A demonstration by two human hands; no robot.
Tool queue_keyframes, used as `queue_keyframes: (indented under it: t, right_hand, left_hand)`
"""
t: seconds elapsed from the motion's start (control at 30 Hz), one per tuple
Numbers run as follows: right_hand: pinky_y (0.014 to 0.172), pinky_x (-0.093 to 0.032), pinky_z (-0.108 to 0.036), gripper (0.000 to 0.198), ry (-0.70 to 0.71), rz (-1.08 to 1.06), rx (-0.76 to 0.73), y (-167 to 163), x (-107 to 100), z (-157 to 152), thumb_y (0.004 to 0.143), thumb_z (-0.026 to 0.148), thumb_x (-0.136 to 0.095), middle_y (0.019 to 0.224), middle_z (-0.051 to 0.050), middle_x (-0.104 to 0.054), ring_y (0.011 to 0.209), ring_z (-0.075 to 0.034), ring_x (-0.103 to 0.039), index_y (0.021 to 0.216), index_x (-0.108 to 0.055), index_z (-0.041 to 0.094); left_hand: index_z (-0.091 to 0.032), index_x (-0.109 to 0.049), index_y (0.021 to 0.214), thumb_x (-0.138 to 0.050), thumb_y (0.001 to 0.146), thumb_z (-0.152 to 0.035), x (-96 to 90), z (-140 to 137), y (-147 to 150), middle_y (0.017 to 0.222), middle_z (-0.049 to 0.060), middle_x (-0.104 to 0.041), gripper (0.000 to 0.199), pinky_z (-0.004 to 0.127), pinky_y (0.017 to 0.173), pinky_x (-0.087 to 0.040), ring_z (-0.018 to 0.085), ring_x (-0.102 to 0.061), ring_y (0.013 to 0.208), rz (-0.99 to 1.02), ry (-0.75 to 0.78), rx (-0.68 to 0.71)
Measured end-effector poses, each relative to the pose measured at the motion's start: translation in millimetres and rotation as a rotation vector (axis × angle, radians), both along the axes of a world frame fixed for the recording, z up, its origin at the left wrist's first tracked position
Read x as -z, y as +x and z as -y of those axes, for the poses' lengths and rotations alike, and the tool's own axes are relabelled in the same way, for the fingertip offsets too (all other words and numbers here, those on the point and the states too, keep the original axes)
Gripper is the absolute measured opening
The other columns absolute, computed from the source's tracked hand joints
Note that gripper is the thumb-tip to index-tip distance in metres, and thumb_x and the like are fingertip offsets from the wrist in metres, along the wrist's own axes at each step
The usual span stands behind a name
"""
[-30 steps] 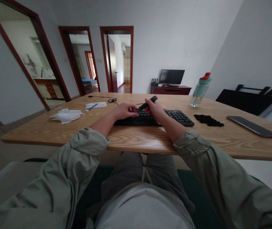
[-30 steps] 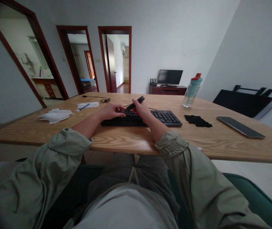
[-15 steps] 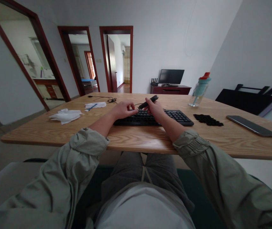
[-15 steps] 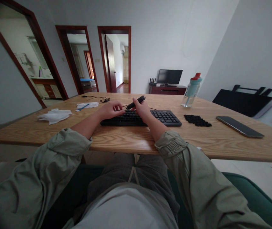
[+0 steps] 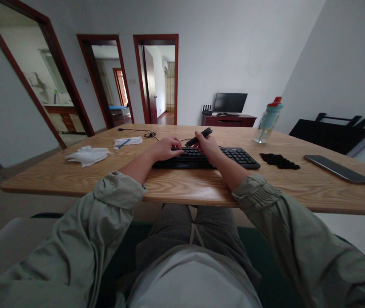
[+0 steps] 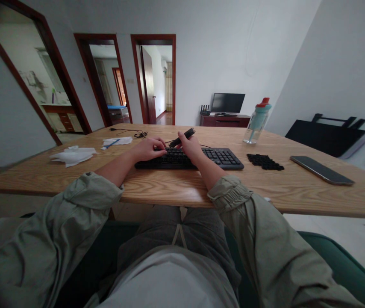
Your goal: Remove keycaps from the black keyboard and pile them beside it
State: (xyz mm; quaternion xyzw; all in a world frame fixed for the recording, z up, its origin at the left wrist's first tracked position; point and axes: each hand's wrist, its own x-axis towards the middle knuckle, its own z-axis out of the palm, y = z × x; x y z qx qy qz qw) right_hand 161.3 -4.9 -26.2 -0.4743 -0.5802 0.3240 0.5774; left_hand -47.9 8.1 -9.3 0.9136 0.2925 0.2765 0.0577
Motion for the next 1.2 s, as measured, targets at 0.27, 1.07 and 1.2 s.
queue_keyframes:
  t: [0.27,1.07,1.2]
  right_hand:
    - [0.039,-0.033,-0.020,0.050,-0.008,-0.007,-0.031,0.9,0.0,0.0,0.088,0.061,-0.055,0.056,-0.003,-0.061,0.041,-0.008,-0.044,0.065,-0.056,0.017]
    - [0.036,-0.032,-0.020,0.034,-0.116,-0.093,-0.121,-1.4,-1.5,0.1,0.094,0.041,-0.051,0.046,0.002,-0.052,0.037,-0.009,-0.042,0.067,-0.050,0.020]
    - [0.035,-0.031,-0.020,0.034,-0.092,-0.081,-0.110,-1.9,-2.5,1.2,0.095,0.041,-0.050,0.048,0.001,-0.054,0.037,-0.009,-0.042,0.068,-0.050,0.020]
  left_hand:
    - [-0.016,-0.071,0.081,-0.064,0.083,-0.043,5.1,-9.2,-4.0,0.090,0.007,-0.067,0.028,0.027,0.070,-0.045,0.014,-0.059,0.075,0.060,0.002,-0.009]
    - [-0.015,-0.077,0.101,-0.068,0.079,-0.041,5.1,-9.0,-4.6,0.084,0.005,-0.075,0.035,0.025,0.064,-0.043,0.013,-0.058,0.069,0.094,-0.273,0.042]
    - [-0.015,-0.078,0.100,-0.070,0.079,-0.041,3.5,-5.9,-4.0,0.080,0.004,-0.074,0.035,0.025,0.064,-0.043,0.012,-0.056,0.066,0.097,-0.273,0.041]
